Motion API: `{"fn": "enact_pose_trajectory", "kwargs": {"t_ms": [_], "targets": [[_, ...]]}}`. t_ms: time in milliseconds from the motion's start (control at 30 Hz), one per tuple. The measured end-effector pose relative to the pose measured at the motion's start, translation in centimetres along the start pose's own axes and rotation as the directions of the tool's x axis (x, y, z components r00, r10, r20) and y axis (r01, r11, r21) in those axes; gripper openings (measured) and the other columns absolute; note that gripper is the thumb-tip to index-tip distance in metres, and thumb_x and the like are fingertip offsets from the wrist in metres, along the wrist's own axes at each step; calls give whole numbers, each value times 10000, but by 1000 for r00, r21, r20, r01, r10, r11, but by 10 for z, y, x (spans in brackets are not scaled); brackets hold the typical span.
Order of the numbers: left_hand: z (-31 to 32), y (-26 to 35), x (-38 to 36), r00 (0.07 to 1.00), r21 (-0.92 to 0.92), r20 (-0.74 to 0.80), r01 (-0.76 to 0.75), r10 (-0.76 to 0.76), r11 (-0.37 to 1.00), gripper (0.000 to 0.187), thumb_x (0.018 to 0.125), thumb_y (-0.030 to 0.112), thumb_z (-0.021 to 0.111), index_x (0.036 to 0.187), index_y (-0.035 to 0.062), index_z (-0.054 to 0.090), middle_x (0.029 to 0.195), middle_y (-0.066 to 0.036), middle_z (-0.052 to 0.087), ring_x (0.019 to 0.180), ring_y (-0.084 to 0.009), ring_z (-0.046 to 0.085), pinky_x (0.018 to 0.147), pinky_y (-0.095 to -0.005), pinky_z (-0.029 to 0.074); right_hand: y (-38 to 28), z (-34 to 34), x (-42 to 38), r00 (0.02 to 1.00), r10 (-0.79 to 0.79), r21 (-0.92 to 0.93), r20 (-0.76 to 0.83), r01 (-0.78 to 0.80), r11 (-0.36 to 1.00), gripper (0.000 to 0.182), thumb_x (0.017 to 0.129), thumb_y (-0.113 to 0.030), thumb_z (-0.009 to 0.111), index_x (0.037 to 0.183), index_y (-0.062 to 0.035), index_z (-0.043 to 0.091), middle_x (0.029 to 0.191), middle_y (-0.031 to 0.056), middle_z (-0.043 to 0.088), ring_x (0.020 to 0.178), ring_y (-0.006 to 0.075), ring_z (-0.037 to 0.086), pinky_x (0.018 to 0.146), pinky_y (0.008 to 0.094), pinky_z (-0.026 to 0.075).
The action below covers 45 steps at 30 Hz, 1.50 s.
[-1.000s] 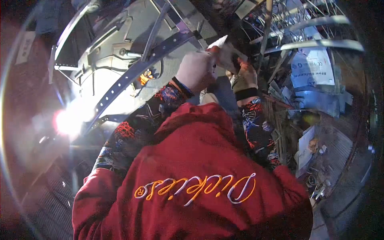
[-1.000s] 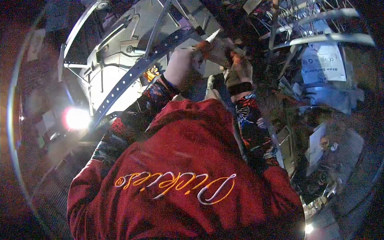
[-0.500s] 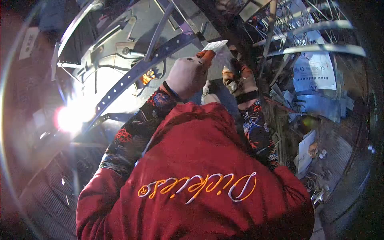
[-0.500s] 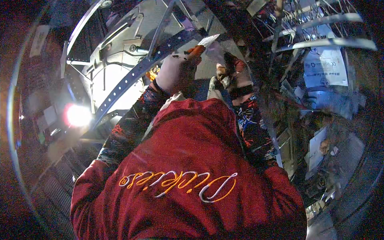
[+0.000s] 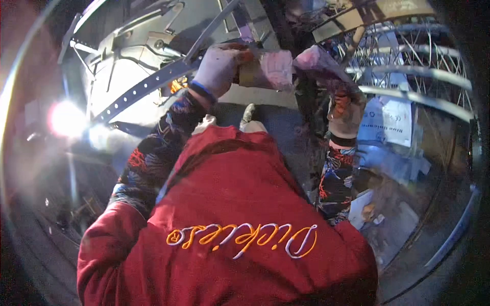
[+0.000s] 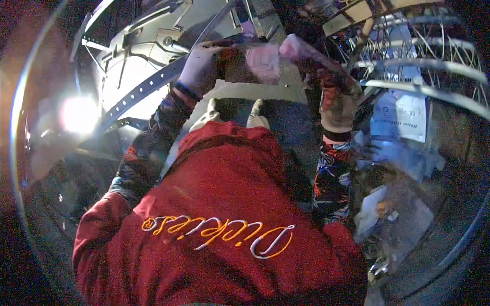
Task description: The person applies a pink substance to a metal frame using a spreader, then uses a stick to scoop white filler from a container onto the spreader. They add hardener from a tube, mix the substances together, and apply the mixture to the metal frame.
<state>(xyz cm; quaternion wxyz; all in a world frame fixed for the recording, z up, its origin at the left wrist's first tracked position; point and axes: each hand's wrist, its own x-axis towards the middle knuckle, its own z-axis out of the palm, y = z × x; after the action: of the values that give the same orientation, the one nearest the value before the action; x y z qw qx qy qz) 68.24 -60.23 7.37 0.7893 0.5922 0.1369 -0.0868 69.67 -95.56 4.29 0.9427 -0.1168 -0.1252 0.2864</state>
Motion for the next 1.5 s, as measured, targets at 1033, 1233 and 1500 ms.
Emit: {"fn": "enact_pose_trajectory", "kwargs": {"t_ms": [1033,1233,1500], "targets": [[13,22,3,897,243,22,-433,441,868,229,944,176,549,1071,3,628,929,-58,682,797,-177,660,684,-290,525,9,75,-34,917,-365,-968,-162,-220,-122,244,957,-148,573,1139,-10,659,1173,142,650,1141,176,584,926,311,485],[-1,1,13,931,152,-57,-349,360,925,267,934,111,577,1153,-35,618,971,-77,692,830,-147,666,702,-266,552,15,73,-19,849,-338,-889,-406,-281,362,332,987,-274,512,1220,-63,620,1246,108,626,1102,221,614,888,323,513],[42,6,-15,959,-252,-78,-284,273,925,335,902,41,604,1231,-18,592,1063,-71,666,881,-141,653,705,-294,578,35,45,-3,809,-166,-645,-564,-306,700,363,945,-255,578,1271,-96,561,1266,74,603,1115,216,606,826,316,553]]}}
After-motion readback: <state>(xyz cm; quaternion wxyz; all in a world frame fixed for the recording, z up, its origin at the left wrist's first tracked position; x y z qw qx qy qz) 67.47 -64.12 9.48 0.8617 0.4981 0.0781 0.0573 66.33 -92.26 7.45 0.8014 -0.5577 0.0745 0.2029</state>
